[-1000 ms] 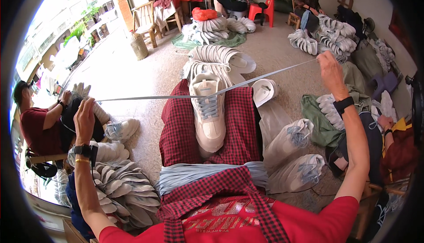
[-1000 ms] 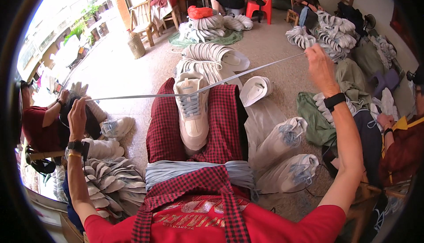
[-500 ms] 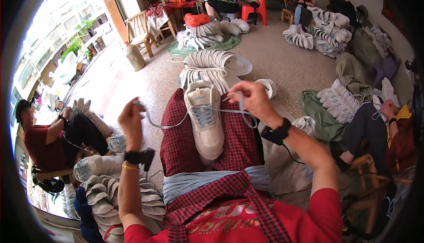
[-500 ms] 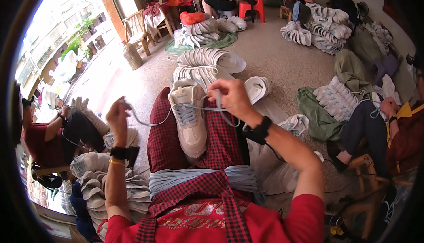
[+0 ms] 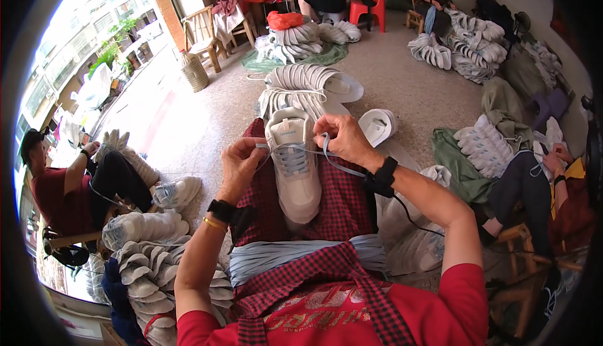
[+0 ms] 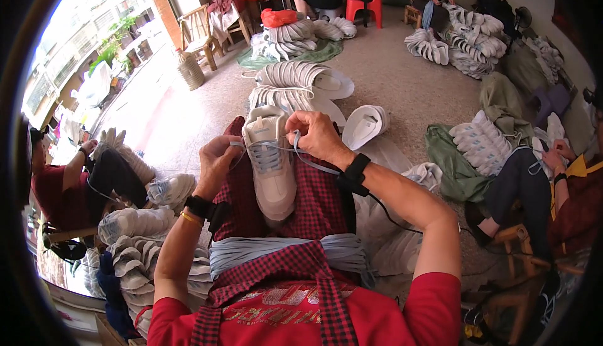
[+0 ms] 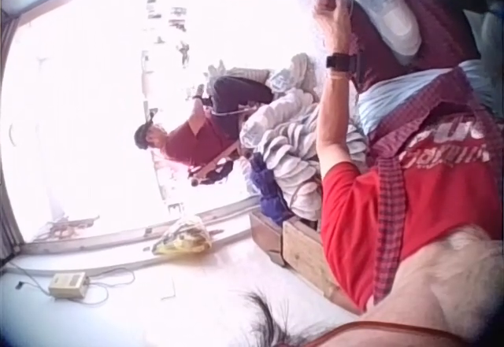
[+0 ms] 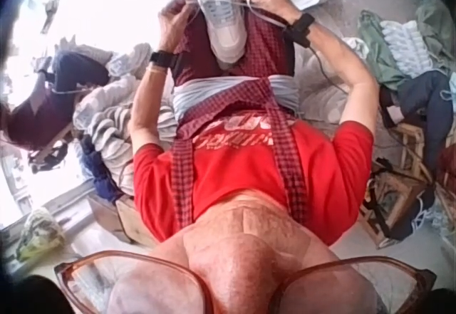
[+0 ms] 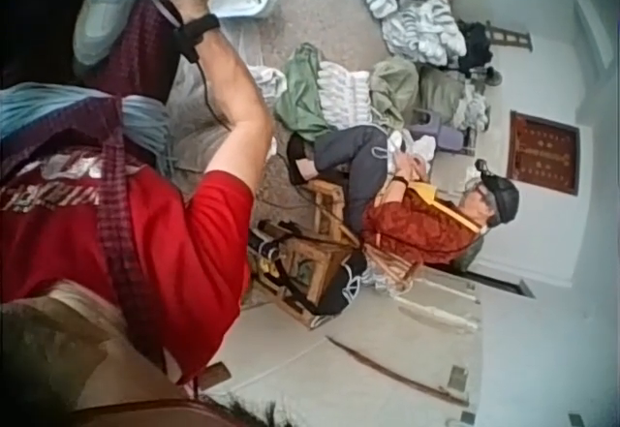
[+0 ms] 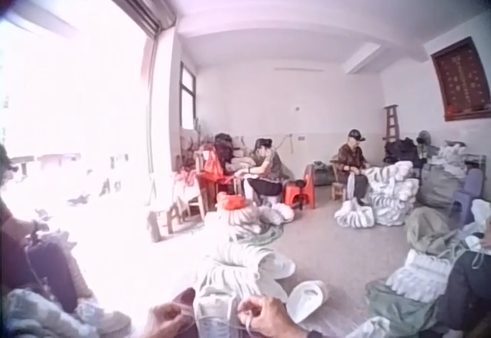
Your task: The recorder is threading laces into a white shoe while sitting in a group workshop.
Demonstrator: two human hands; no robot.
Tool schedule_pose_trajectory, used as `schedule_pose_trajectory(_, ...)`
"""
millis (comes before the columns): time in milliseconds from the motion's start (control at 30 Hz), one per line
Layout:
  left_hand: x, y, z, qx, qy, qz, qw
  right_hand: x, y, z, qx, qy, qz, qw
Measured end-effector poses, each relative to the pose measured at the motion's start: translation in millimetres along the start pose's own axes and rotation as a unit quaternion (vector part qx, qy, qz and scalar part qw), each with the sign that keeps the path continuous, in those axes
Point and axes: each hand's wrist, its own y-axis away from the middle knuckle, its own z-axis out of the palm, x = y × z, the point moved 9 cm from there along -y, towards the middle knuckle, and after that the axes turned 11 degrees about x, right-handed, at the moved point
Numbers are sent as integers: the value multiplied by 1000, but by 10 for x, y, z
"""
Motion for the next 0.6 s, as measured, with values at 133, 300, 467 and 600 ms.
schedule_pose_trajectory(133,-49,35,-12,-18,53,-37,998,-98,-56,19,6,27,-26,999)
schedule_pose_trajectory(300,74,-9,-18,16,-76,67,995,-327,-194,247,-17,125,-84,988)
schedule_pose_trajectory(467,-13,-24,-56,14,-97,40,994,-229,-212,212,-67,91,-28,993)
schedule_pose_trajectory(600,28,-48,-61,57,-51,65,995,-284,-196,258,-88,88,-28,992)
